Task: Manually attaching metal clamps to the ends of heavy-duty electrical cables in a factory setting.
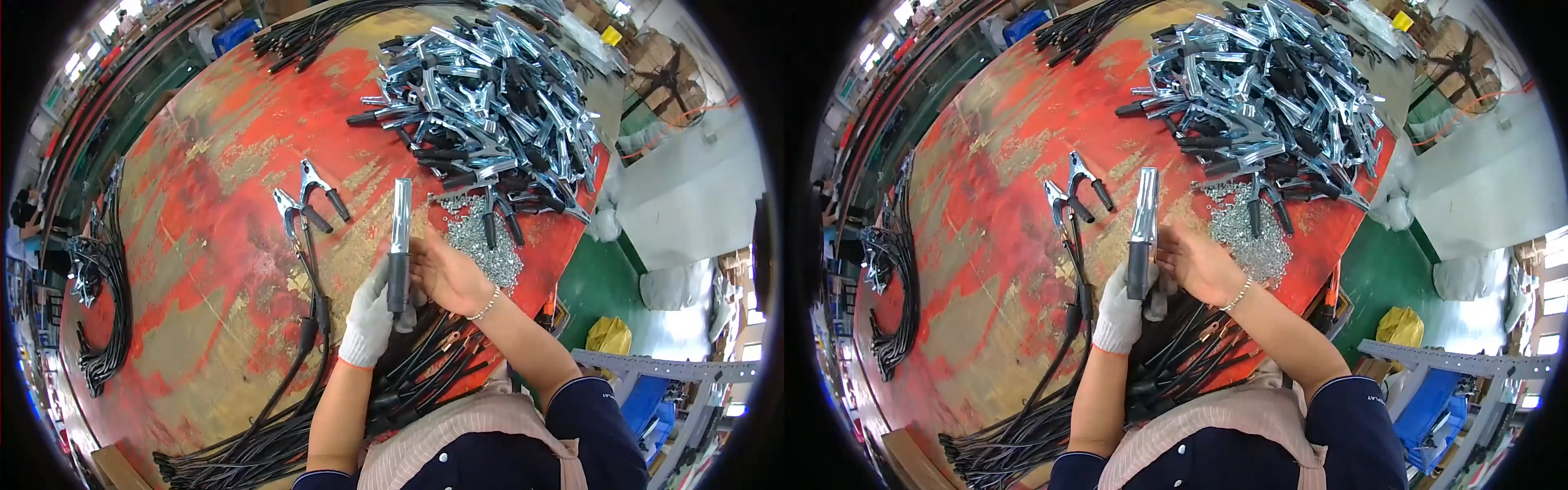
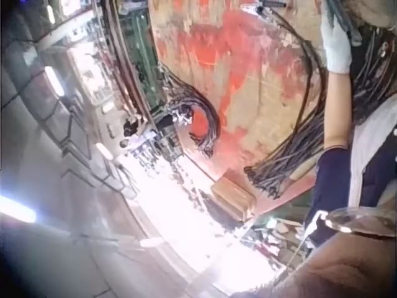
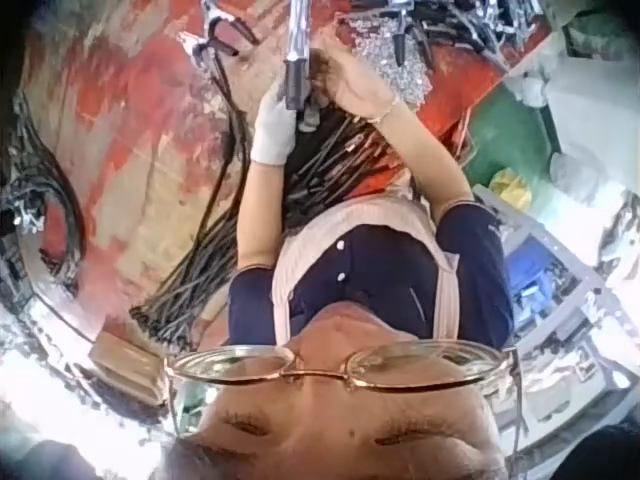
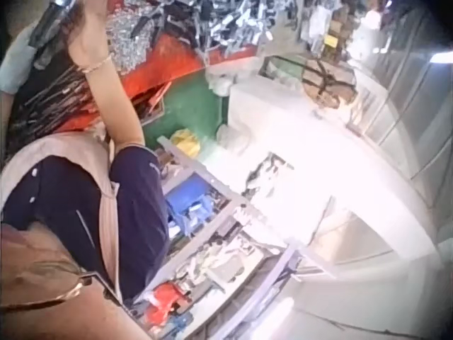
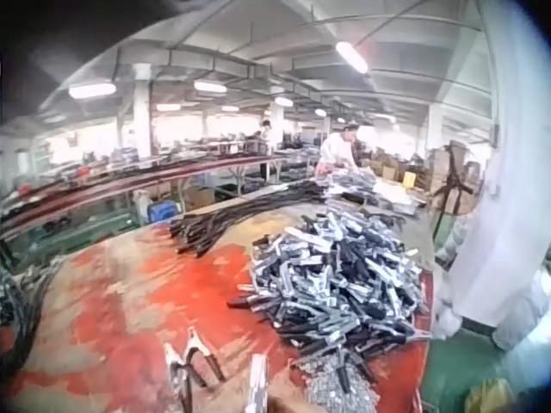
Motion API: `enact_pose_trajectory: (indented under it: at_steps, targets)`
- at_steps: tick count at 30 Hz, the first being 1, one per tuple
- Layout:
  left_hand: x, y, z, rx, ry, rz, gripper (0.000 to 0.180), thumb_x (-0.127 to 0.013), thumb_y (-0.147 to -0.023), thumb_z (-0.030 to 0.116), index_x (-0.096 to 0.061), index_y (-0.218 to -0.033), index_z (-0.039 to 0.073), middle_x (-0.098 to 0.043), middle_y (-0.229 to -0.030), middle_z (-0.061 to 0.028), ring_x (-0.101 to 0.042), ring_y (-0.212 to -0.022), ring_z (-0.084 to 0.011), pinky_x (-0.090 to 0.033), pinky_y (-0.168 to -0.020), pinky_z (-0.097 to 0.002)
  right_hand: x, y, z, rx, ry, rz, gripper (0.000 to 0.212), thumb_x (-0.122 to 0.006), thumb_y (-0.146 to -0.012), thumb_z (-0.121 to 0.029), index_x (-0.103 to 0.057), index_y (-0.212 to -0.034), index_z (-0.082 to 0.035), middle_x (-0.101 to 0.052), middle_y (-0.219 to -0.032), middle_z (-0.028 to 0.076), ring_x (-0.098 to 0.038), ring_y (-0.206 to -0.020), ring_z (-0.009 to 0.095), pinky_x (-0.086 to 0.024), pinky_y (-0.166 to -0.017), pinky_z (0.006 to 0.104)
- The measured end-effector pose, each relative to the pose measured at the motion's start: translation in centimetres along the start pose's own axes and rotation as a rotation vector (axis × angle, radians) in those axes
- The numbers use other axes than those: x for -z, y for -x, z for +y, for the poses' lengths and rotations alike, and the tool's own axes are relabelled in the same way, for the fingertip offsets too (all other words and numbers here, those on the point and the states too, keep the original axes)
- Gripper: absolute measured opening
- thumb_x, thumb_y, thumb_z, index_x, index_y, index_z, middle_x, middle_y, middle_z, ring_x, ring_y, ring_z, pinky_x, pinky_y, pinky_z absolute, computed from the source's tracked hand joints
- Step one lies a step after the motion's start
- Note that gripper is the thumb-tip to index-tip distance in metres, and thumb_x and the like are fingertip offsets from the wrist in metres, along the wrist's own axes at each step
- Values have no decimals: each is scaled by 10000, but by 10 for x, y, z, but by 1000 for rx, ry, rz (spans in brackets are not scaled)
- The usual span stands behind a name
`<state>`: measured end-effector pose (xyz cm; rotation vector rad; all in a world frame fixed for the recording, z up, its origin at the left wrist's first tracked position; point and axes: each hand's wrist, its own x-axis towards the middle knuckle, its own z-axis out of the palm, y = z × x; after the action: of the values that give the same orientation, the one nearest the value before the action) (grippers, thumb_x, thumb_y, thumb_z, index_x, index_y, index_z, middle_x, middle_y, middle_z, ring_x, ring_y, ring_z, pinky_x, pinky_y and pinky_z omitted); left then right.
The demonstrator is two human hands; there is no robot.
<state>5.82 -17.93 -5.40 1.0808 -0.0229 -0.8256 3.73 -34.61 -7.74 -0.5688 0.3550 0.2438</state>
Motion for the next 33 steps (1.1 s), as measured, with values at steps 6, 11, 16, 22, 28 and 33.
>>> enact_pose_trajectory:
  at_steps: [6, 11, 16, 22, 28, 33]
  targets:
    - [-13, 3, 6, -71, -104, 75, 397, -415, -1022, 173, -445, -1403, 65, -645, -801, -79, -564, -528, -100, -420, -433, -227, 7, 5, -13, -32, -10, 28, 602, -368, -1034, -485, -494, -1333, 22, -595, -1261, 131, -560, -1193, 267, -414, -1044, 385]
    - [-6, 2, -2, -74, -119, 125, 377, -510, -988, 239, -508, -1273, -7, -651, -800, -95, -552, -533, -104, -403, -454, -219, 50, 71, -65, 383, 51, 19, 574, -362, -1045, -430, -479, -1353, 41, -564, -1334, 160, -537, -1235, 277, -400, -1083, 382]
    - [-5, -3, -11, -106, -108, 127, 324, -579, -967, 206, -527, -1212, 0, -644, -802, -107, -531, -502, -99, -358, -423, -222, 129, 191, -72, 684, 103, 641, 568, -361, -1059, -378, -435, -1364, 96, -541, -1344, 203, -517, -1259, 297, -365, -1137, 410]
    - [-10, -1, -13, -190, -186, 186, 403, -628, -953, 282, -522, -1211, -9, -630, -779, -88, -488, -495, -73, -298, -419, -210, 330, 258, 80, 595, -416, 899, 530, -405, -1049, -358, -448, -1321, 95, -546, -1305, 223, -551, -1201, 341, -437, -1072, 453]
    - [-16, -8, -13, -178, -183, 229, 399, -618, -958, 284, -515, -1216, -3, -613, -789, -73, -458, -506, -60, -274, -435, -201, 471, 269, 194, 681, -1123, 641, 553, -440, -1035, -358, -369, -1353, 89, -463, -1362, 257, -539, -1192, 399, -472, -1023, 511]
    - [-18, -7, -13, -153, -182, 213, 263, -566, -959, 198, -531, -1154, 25, -621, -781, -74, -474, -502, -71, -286, -421, -214, 391, 235, 120, 760, -420, 1153, 501, -519, -1001, -342, -402, -1383, -38, -527, -1276, 151, -598, -1100, 309, -530, -860, 418]
